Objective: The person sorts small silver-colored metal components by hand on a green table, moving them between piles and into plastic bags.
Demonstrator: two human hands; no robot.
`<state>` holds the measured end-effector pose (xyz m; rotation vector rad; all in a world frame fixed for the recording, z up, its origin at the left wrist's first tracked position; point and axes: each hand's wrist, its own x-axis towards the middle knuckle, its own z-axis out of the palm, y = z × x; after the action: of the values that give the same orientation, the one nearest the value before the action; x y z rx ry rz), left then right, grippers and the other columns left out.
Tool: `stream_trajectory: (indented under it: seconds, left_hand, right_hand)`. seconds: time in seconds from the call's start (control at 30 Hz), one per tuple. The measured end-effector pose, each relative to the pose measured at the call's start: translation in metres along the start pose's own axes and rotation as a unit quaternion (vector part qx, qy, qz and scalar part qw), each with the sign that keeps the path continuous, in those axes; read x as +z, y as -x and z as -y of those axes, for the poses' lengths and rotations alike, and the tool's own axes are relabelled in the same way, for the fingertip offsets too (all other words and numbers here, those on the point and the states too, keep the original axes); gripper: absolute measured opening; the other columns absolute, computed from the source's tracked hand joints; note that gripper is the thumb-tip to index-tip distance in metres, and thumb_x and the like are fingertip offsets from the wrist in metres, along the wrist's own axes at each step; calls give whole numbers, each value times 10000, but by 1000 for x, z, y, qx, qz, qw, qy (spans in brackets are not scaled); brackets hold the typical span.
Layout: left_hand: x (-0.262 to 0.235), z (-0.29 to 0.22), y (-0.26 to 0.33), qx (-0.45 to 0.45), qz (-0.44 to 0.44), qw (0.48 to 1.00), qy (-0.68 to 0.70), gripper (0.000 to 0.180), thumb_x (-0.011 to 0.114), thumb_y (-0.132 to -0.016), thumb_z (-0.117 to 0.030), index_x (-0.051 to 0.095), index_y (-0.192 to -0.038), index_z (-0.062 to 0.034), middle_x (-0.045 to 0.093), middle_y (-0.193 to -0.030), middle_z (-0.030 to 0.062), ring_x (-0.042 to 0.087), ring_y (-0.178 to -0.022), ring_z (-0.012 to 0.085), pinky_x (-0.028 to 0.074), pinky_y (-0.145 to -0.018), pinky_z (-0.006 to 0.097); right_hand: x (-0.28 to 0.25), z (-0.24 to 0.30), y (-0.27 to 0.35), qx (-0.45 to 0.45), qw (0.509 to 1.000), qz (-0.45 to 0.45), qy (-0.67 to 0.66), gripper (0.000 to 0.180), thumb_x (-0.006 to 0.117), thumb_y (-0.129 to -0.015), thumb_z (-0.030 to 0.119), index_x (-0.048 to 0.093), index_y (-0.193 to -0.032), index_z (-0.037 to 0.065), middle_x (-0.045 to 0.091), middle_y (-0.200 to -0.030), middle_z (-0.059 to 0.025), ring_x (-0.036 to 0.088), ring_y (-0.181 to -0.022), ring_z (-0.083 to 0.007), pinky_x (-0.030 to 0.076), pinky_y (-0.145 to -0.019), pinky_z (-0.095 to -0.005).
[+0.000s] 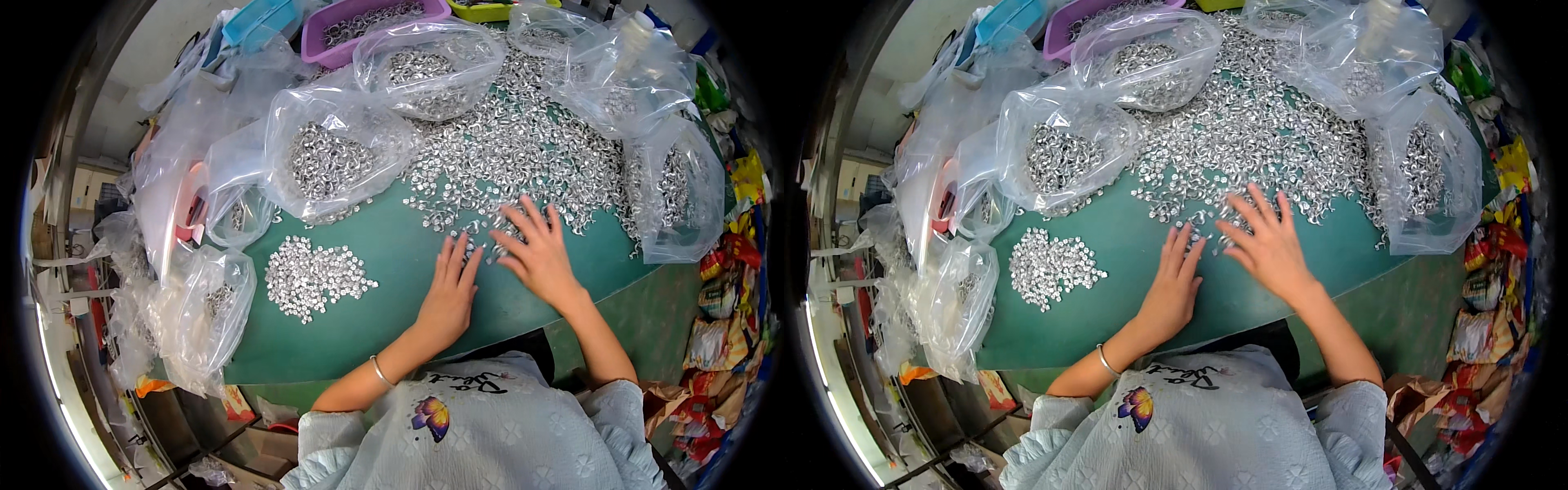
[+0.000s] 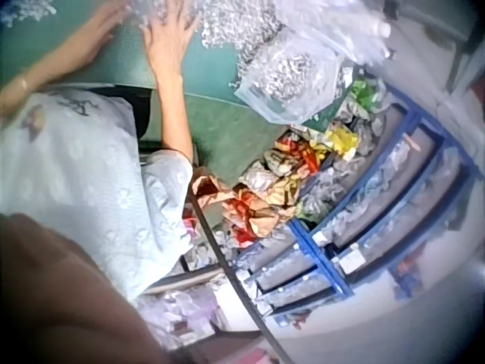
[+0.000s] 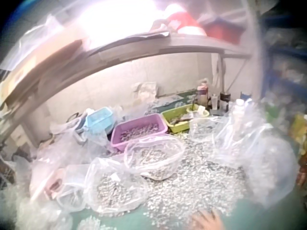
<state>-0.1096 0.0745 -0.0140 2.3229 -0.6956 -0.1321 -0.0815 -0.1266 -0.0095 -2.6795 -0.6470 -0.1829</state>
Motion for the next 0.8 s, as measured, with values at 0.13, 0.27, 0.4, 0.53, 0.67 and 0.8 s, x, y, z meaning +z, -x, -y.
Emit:
stream_trajectory:
  seconds: [0.13, 0.27, 0.4, 0.53, 0.67, 0.8]
  left_hand:
    - [-14, 6, -5, -25, -97, 994, 53, 616, 598, -754, 66, 352, -1316, 8, 213, -1428, 258, 211, -1330, 439, 240, -1083, 459]
    - [-10, 9, -1, -7, -10, 999, -32, 542, 631, -772, -17, 420, -1271, 8, 263, -1416, 229, 254, -1315, 425, 266, -1056, 514]
    - [-10, 5, 8, -3, -12, 998, -59, 451, 608, -792, -27, 481, -1225, -10, 323, -1389, 208, 291, -1296, 420, 283, -1036, 535]
    - [-28, 20, 5, -33, -73, 992, -98, 407, 602, -790, -13, 518, -1188, -16, 364, -1362, 204, 322, -1278, 419, 313, -1030, 500]
    - [-33, 12, 8, -32, -93, 993, -63, 411, 605, -790, 0, 515, -1190, -9, 420, -1311, 194, 429, -1200, 373, 378, -987, 442]
    - [-35, -14, 10, -164, -20, 933, 320, 376, 550, -866, -27, 479, -1234, 0, 526, -1184, 142, 552, -1043, 254, 449, -899, 374]
  right_hand:
    - [-3, -30, -5, 59, 994, -70, 64, 296, 673, -768, 190, 619, -1056, 154, 437, -1333, -75, 306, -1311, -314, 197, -1057, -552]
    - [-13, -20, -13, 77, 986, -130, 64, 285, 651, -764, 115, 610, -1046, 115, 488, -1239, -91, 384, -1250, -316, 246, -1022, -531]
    - [-1, 9, -27, -5, 992, -103, -69, 249, 630, -734, 46, 631, -981, 73, 533, -1126, -73, 468, -1131, -281, 324, -953, -465]
    - [9, 8, -38, -58, 995, -66, -38, 205, 658, -719, 67, 639, -923, 69, 541, -1096, -65, 470, -1108, -270, 336, -939, -466]
    - [-5, 1, -26, -38, 994, -102, -9, 140, 665, -724, 72, 631, -859, 62, 560, -1014, -52, 500, -1031, -258, 341, -914, -441]
    - [-11, 24, 4, -27, 984, -130, -115, 161, 668, -695, 53, 634, -853, 54, 581, -908, -47, 539, -904, -232, 383, -823, -388]
